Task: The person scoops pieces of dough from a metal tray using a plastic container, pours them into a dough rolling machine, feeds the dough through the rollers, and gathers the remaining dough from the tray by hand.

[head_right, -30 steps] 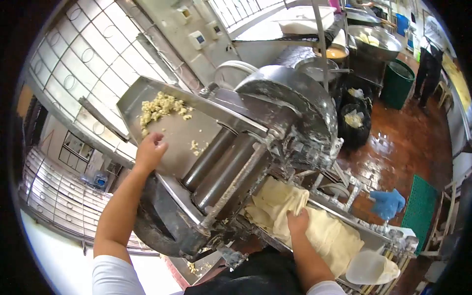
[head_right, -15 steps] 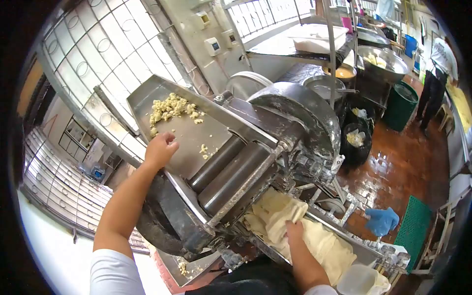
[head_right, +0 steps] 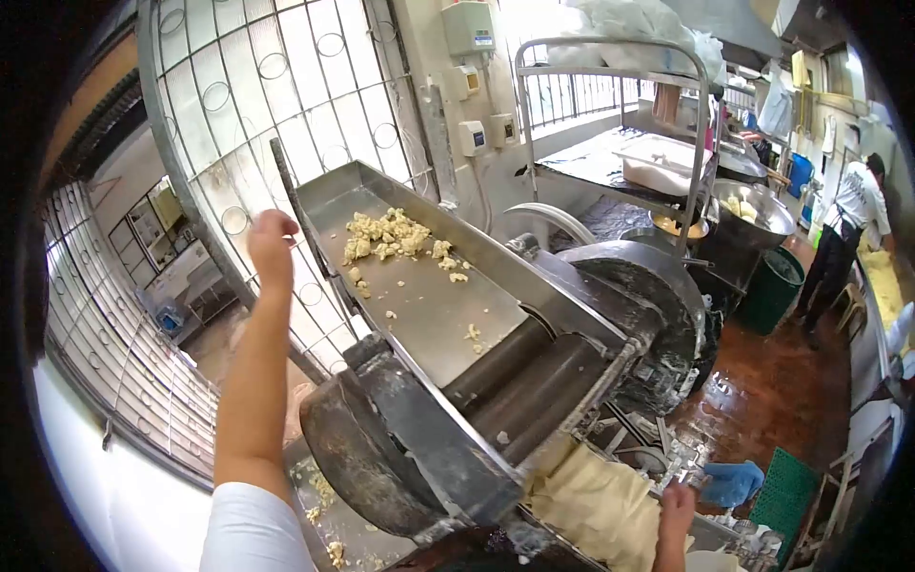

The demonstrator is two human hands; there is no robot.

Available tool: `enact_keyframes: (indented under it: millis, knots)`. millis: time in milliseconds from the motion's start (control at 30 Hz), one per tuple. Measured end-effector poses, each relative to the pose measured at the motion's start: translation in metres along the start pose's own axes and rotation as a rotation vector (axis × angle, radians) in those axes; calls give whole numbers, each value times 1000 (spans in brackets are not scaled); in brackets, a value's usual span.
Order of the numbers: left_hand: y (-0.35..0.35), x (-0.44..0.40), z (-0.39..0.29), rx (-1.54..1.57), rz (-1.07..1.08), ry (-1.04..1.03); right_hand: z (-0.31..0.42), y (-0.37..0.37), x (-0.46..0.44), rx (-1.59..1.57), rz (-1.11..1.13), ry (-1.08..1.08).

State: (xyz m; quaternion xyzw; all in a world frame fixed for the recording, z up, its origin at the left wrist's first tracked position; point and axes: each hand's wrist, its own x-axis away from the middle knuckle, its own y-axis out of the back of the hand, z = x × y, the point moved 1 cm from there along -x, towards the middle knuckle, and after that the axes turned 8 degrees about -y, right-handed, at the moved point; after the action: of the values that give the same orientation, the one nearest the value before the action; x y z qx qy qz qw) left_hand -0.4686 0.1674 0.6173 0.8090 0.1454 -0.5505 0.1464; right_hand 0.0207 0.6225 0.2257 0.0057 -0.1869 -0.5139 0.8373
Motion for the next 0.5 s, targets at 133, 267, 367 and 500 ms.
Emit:
enact_keyframes:
  millis: [133,267,367,500]
  knots:
    - [13,-41,123,-108,118,292,134,-60,96,-168,-65,390]
    - [-38,-59,190,-16,394,346,206,-137,195,-97,-81,651]
    - [-84,-59,234,138,595,401,255,-183,248,240,219,904]
    - [-154,-62,339,-610,1050,397,265,-208,255,649,214,762]
